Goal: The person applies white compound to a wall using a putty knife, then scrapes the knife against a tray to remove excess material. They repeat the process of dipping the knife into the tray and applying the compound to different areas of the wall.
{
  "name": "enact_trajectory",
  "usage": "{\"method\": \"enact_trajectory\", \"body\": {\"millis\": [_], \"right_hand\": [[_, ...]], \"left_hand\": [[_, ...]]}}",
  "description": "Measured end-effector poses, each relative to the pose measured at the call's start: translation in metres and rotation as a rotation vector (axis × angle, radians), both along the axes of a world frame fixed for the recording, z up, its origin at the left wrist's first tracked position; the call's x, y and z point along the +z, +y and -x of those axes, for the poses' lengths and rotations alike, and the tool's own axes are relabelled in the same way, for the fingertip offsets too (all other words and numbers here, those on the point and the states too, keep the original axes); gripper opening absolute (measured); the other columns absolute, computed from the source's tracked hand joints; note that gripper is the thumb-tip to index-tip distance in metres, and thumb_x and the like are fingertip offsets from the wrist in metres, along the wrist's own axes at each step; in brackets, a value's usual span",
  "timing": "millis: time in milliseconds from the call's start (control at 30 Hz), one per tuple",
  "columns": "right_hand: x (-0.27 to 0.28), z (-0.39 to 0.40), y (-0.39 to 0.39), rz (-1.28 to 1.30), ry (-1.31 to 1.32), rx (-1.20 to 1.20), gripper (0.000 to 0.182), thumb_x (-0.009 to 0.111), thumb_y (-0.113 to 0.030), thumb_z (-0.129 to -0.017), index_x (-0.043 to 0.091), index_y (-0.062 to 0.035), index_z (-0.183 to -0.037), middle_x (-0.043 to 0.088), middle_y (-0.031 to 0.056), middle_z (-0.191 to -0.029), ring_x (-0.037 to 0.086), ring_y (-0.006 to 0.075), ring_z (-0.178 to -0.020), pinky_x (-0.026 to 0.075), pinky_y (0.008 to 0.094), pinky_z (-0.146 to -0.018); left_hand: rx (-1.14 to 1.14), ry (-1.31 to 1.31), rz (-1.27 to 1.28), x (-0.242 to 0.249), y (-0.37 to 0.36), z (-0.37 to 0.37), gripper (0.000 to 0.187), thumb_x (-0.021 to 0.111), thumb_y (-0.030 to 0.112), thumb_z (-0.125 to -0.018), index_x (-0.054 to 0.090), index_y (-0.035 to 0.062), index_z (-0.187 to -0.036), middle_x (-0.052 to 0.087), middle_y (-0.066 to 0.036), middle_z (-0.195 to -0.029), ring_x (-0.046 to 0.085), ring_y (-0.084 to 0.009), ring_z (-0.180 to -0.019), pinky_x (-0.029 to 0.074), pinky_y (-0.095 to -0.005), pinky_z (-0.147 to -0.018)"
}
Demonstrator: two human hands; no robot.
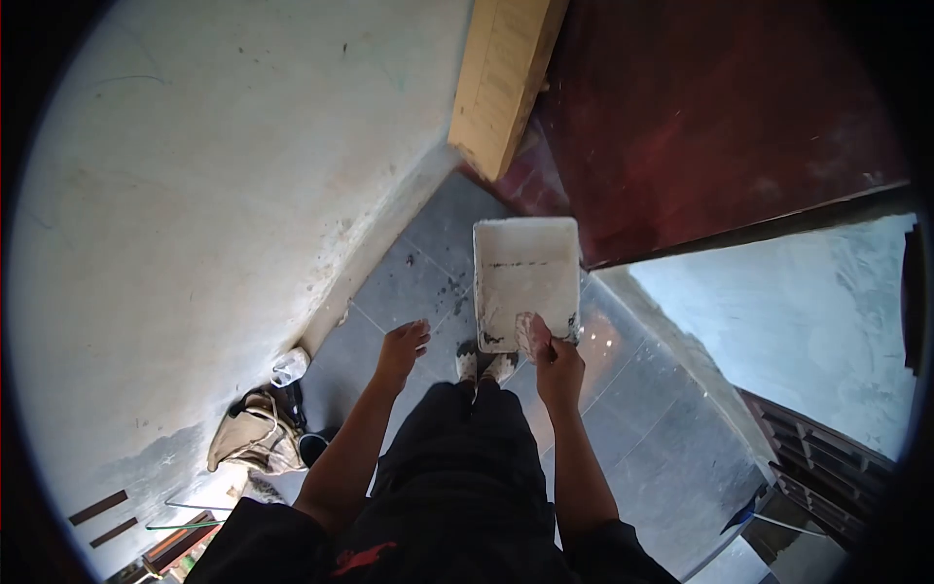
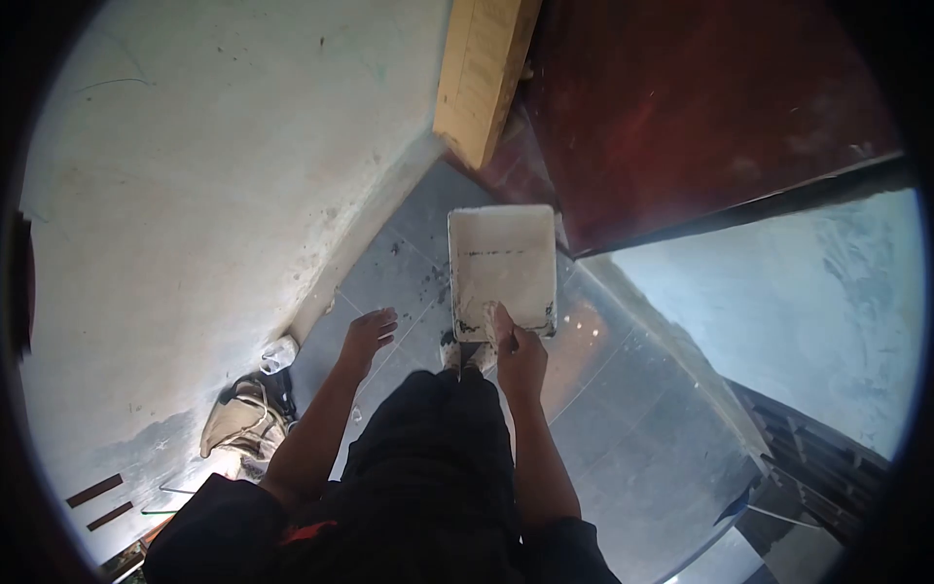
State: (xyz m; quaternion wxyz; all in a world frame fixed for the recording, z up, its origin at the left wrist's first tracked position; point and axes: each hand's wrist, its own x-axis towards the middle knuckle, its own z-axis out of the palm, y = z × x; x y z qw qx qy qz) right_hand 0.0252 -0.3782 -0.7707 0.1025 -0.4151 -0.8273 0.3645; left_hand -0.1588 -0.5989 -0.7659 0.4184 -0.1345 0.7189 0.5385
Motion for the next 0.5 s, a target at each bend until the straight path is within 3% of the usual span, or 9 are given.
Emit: {"method": "enact_trajectory", "body": {"millis": [33,200,267,300,400,500], "right_hand": [[-0.017,0.007,-0.007,0.066,0.056,-0.063,0.019,0.066,-0.017,-0.091,0.065,0.0026,-0.091,0.067,0.0217,-0.08,0.069,0.0368,-0.075,0.051,0.043,-0.067],[-0.104,0.02,-0.019,0.2,-0.009,-0.151,0.018,0.062,-0.016,-0.093,0.061,0.0028,-0.093,0.065,0.0205,-0.077,0.067,0.0368,-0.073,0.05,0.0417,-0.067],[-0.117,0.026,-0.018,0.242,-0.087,-0.207,0.018,0.061,-0.015,-0.094,0.061,0.0029,-0.095,0.065,0.0209,-0.077,0.067,0.0362,-0.072,0.05,0.041,-0.067],[-0.123,0.028,-0.018,0.261,-0.081,-0.2,0.021,0.059,-0.015,-0.094,0.063,0.0039,-0.103,0.067,0.0257,-0.085,0.067,0.0452,-0.084,0.051,0.0461,-0.072],[-0.151,0.033,-0.021,0.327,-0.094,-0.162,0.02,0.06,-0.015,-0.093,0.062,0.0034,-0.099,0.066,0.0258,-0.083,0.066,0.0453,-0.08,0.05,0.0468,-0.069],[-0.165,0.047,-0.027,0.341,-0.126,-0.171,0.018,0.059,-0.015,-0.092,0.061,0.003,-0.096,0.065,0.0259,-0.081,0.065,0.0454,-0.078,0.05,0.0473,-0.067]], "left_hand": [[-0.002,-0.026,0.025,-0.013,-0.002,-0.005,0.05,0.06,0.039,-0.097,0.061,0.0009,-0.13,0.067,-0.01,-0.123,0.063,-0.0225,-0.115,0.048,-0.0369,-0.096],[0.088,-0.127,-0.012,-0.098,0.013,-0.006,0.052,0.057,0.039,-0.099,0.058,-0.0004,-0.133,0.066,-0.01,-0.126,0.061,-0.0234,-0.119,0.046,-0.0374,-0.1],[0.027,-0.173,0.035,-0.127,0.024,-0.007,0.058,0.053,0.044,-0.102,0.055,-0.0026,-0.137,0.062,-0.014,-0.133,0.058,-0.0256,-0.126,0.044,-0.0385,-0.104],[-0.008,-0.197,0.037,-0.14,0.03,-0.007,0.061,0.05,0.046,-0.103,0.053,-0.0034,-0.139,0.06,-0.015,-0.136,0.056,-0.0264,-0.128,0.042,-0.039,-0.106],[-0.079,-0.198,0.02,-0.176,0.038,-0.016,0.073,0.039,0.056,-0.105,0.047,-0.0054,-0.144,0.055,-0.02,-0.143,0.049,-0.0293,-0.137,0.038,-0.0407,-0.112],[-0.131,-0.19,-0.004,-0.18,0.058,-0.011,0.085,0.029,0.065,-0.104,0.04,-0.0078,-0.148,0.046,-0.024,-0.15,0.04,-0.033,-0.144,0.03,-0.0432,-0.118]]}}
